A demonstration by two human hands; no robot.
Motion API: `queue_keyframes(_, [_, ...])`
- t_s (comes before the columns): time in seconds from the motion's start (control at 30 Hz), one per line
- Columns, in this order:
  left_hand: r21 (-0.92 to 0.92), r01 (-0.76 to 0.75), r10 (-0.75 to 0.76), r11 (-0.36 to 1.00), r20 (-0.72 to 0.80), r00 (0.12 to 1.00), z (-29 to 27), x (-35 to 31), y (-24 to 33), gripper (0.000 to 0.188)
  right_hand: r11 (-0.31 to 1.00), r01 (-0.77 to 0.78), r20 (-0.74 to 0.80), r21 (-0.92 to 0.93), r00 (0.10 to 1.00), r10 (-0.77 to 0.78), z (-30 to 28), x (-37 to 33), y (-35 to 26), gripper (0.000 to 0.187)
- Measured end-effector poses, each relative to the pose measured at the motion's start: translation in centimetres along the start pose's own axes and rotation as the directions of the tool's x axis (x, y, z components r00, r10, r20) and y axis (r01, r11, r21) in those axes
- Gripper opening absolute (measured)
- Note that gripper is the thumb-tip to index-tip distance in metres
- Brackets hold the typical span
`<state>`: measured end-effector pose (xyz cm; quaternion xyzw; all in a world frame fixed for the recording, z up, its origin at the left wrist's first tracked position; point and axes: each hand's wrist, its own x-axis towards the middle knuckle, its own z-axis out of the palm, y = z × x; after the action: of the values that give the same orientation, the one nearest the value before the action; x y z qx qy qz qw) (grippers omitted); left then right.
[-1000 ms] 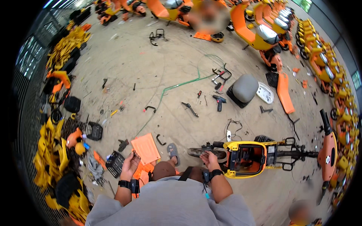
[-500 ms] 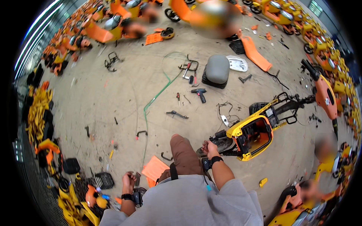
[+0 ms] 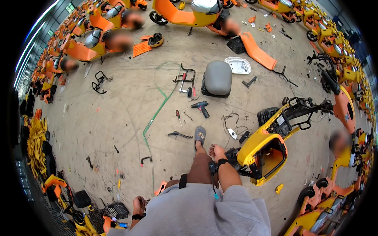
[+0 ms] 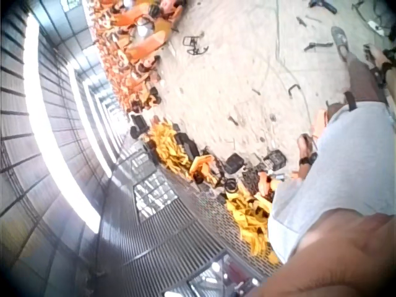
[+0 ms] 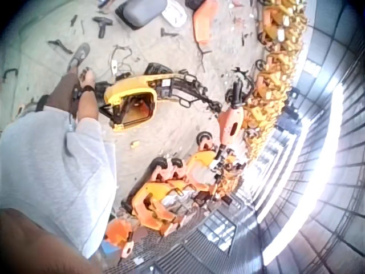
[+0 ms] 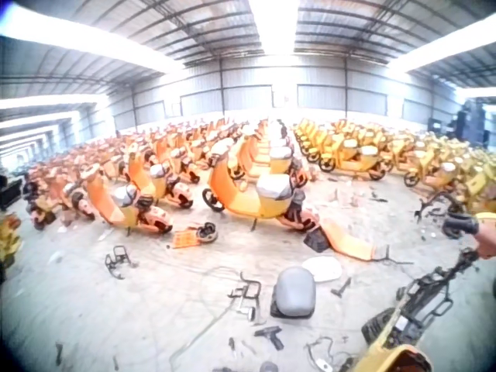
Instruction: The person assembles a yellow and orange electric scooter by attaching the front fairing and handlebar cover using a cordless drill. They align the plastic panels, insert screws, and tighten them to secure the components.
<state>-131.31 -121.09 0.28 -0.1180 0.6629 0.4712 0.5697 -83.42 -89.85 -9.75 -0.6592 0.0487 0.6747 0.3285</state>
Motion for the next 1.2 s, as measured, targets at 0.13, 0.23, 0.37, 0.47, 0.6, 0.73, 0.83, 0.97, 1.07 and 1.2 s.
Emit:
queue_keyframes(0.13, [0.315, 0.099, -0.063, 0.944, -0.121, 0.991, 4.8, 2.2, 2.7, 0.019, 0.991, -0.052, -0.077, -0.125, 0.996, 0.042, 2.9, 6.3, -2.9, 0.023])
queue_keyframes(0.23, [0.744, 0.112, 0.016, 0.658, -0.162, 0.987, 12.8, 2.0, 6.5, 0.024, 0.991, -0.043, -0.063, -0.125, 0.997, 0.035, 5.6, 12.0, -5.4, 0.026])
queue_keyframes(0.37, [0.974, -0.161, 0.212, 0.162, 0.125, 0.969, 20.1, 3.0, 10.1, 0.026, 0.931, -0.025, -0.122, -0.364, 0.992, -0.021, 8.6, 22.2, -7.0, 0.028])
queue_keyframes(0.47, [0.997, 0.011, 0.047, 0.083, -0.015, 0.999, 17.9, 5.6, 9.7, 0.027, 0.736, 0.025, -0.118, -0.677, 0.983, -0.142, 10.3, 31.8, -6.9, 0.032])
queue_keyframes(0.6, [0.988, 0.146, -0.001, -0.053, -0.147, 0.989, 14.2, 9.9, 9.3, 0.028, 0.310, 0.090, -0.034, -0.946, 0.927, -0.374, 12.2, 42.4, -6.2, 0.040])
queue_keyframes(0.73, [0.998, 0.058, 0.088, 0.035, -0.060, 0.994, 7.1, 13.5, 6.3, 0.026, -0.037, -0.010, 0.005, -0.999, 0.922, -0.386, 14.5, 52.5, -6.4, 0.045])
queue_keyframes(0.83, [0.965, 0.260, 0.028, 0.019, -0.261, 0.965, 10.2, 16.8, 7.5, 0.025, -0.172, 0.021, 0.117, -0.985, 0.811, -0.574, 13.9, 59.0, -6.3, 0.052])
queue_keyframes(0.97, [0.936, 0.352, 0.003, 0.007, -0.352, 0.936, 12.2, 17.7, 9.2, 0.024, -0.184, 0.027, 0.114, -0.983, 0.867, -0.485, 14.6, 61.9, -8.0, 0.053])
queue_keyframes(1.07, [0.940, 0.340, -0.006, 0.008, -0.340, 0.940, 13.3, 18.4, 11.2, 0.024, -0.103, 0.050, 0.096, -0.993, 0.853, -0.513, 14.9, 59.7, -8.7, 0.044])
queue_keyframes(1.2, [0.969, 0.244, -0.014, 0.032, -0.244, 0.970, 14.4, 19.5, 15.0, 0.024, -0.002, 0.012, 0.012, -1.000, 0.893, -0.450, 17.0, 52.8, -8.9, 0.037])
